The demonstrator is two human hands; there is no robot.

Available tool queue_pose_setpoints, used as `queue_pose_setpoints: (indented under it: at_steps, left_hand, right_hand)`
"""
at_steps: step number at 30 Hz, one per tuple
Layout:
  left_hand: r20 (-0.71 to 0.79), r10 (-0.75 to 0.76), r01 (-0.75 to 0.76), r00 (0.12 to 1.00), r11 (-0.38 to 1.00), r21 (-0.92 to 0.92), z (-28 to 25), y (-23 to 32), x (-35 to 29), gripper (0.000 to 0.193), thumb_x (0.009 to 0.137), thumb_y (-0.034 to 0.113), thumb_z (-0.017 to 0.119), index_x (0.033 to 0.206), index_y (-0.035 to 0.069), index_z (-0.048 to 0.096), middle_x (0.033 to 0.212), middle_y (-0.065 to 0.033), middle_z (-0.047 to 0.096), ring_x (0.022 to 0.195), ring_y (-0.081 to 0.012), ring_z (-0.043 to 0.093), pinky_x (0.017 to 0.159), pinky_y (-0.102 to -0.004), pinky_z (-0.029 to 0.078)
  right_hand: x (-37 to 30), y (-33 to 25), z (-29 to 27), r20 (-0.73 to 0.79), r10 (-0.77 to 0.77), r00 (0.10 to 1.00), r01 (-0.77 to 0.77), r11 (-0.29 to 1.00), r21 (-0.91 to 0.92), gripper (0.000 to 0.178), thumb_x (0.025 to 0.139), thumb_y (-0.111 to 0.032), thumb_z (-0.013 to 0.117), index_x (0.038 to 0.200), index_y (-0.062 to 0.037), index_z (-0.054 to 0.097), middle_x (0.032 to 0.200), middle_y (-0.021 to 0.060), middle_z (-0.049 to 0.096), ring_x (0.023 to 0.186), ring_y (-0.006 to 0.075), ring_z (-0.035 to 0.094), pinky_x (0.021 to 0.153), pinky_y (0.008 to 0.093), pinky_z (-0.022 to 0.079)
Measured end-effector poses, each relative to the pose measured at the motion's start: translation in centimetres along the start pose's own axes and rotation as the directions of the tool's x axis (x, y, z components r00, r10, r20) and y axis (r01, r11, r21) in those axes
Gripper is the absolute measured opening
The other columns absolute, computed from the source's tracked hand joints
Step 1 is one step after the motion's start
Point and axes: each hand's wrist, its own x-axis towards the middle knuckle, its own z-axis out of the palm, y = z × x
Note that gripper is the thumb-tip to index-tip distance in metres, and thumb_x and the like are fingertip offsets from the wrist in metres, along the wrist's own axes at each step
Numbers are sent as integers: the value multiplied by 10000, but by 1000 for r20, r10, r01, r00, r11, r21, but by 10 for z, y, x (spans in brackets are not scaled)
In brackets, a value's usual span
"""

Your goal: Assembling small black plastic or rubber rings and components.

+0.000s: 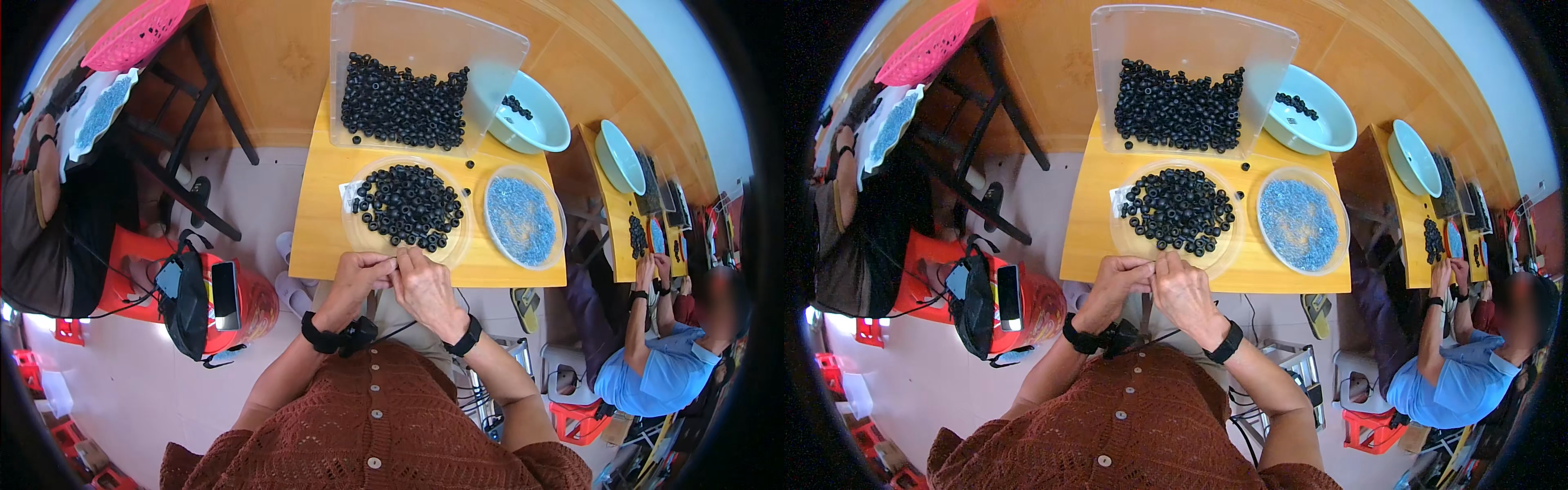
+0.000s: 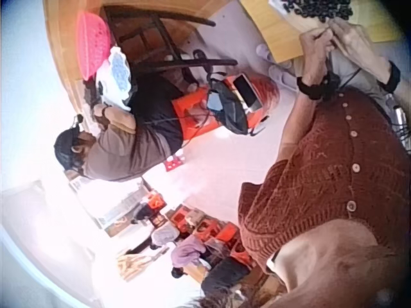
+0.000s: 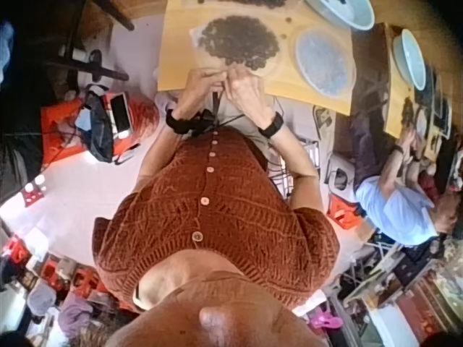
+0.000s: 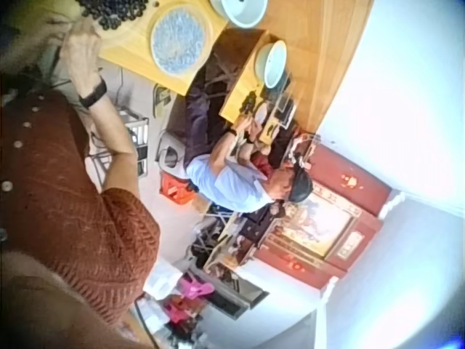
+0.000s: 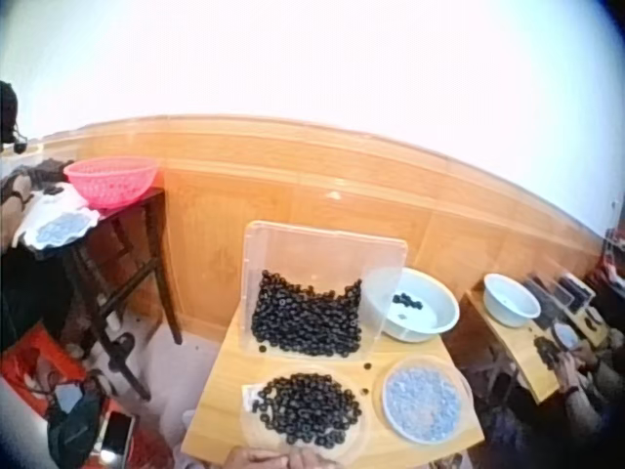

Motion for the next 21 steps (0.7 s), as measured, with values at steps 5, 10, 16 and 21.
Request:
queue_pose_setpoints:
  at_steps: [5, 10, 16, 21]
  left_hand:
    - [8, -45, 45, 999, 999, 9, 1, -1, 1, 231, 867, 153, 566, 961, -47, 632, 835, -69, 638, 733, -110, 608, 683, -234, 502]
    - [20, -62, 62, 998, 998, 1, 3, 9, 0, 297, 903, 211, 524, 1096, -9, 572, 919, -90, 641, 787, -143, 625, 734, -269, 510]
    - [-58, -45, 46, 997, 999, 14, -14, 17, 2, 316, 907, 218, 516, 1143, 10, 542, 957, -105, 628, 792, -131, 613, 725, -250, 509]
    - [-36, -45, 45, 998, 999, 11, -16, 13, 7, 297, 900, 200, 527, 1129, 13, 552, 950, -103, 630, 787, -121, 612, 718, -236, 509]
  right_hand:
    - [-4, 3, 3, 38, 29, 999, -29, 1000, -6, 256, 757, -91, 602, 985, 19, 568, 762, 140, 551, 629, 309, 593, 529, 369, 490]
    - [3, 30, -10, -29, 118, 993, -111, 976, 189, 229, 743, -115, 626, 924, 24, 611, 730, 150, 600, 608, 277, 606, 506, 338, 480]
    - [54, 142, -85, 203, 563, 801, -582, 654, 484, 238, 772, -121, 642, 951, 36, 628, 683, 53, 609, 573, 97, 580, 564, 241, 486]
    - [111, 199, -142, -221, 649, 728, -114, 433, 894, 357, 794, -71, 629, 1118, 60, 555, 802, 100, 626, 770, 133, 621, 707, 275, 523]
